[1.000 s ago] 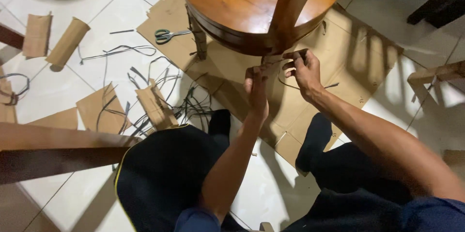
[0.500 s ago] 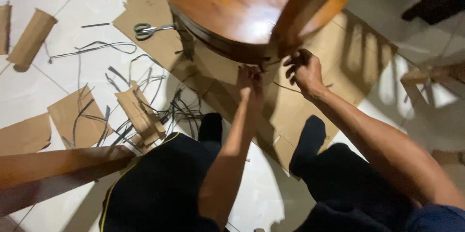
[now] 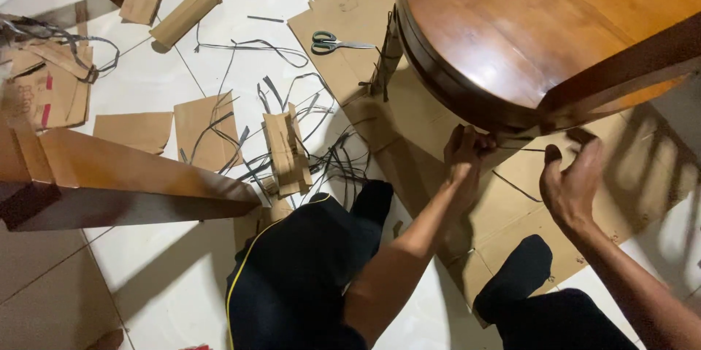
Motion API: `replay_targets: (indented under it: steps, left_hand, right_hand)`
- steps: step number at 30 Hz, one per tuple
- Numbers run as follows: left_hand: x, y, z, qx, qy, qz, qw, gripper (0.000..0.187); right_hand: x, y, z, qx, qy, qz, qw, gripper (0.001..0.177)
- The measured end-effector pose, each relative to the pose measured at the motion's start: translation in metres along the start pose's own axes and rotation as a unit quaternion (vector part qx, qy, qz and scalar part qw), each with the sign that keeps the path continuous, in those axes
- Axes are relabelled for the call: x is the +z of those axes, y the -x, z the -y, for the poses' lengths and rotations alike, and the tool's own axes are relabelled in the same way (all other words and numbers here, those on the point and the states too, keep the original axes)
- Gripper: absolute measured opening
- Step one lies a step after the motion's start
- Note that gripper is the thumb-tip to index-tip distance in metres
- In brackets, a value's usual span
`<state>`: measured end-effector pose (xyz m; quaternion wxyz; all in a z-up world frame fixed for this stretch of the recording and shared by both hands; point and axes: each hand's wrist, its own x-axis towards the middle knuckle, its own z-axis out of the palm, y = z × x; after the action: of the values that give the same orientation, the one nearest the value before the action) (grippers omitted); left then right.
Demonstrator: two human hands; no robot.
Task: Wrapping the legs of a wooden chair with black plastic strips for protection
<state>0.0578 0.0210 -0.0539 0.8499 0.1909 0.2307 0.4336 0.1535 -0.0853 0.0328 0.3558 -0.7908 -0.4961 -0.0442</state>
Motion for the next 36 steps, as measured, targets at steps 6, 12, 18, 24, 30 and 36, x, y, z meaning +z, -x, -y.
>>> replay_targets:
  steps: [6,12,18,24,30,36]
  left_hand:
    - [-0.008,-0.008,0.019,0.015,0.077,-0.001,0.997,0.022]
    - [-0.009,-0.004,0.013,0.020,0.096,0.031,0.995,0.020]
    - [-0.002,0.001,0.005,0.014,0.083,0.019,0.996,0.022]
    - [0.015,0.042,-0.008,0.151,-0.180,-0.021,0.972,0.012]
    - [0.031,0.059,-0.026,0.265,-0.393,-0.025,0.880,0.020]
    - [0.027,0.058,-0.017,0.175,-0.171,0.030,0.969,0.011]
  right_hand:
    - [0.010,0.009,-0.018,-0.077,0.157,0.064,0.983,0.021]
    - [0.002,0.002,0.002,-0.058,0.103,0.105,0.987,0.019]
    - [0.000,-0.002,0.013,-0.066,0.167,0.125,0.976,0.029]
    - [0.002,-0.002,0.017,-0.052,0.165,0.113,0.979,0.029]
    - [0.008,0.001,0.001,-0.054,0.155,0.120,0.979,0.026]
    - [0.009,0.000,-0.002,-0.046,0.160,0.117,0.979,0.022]
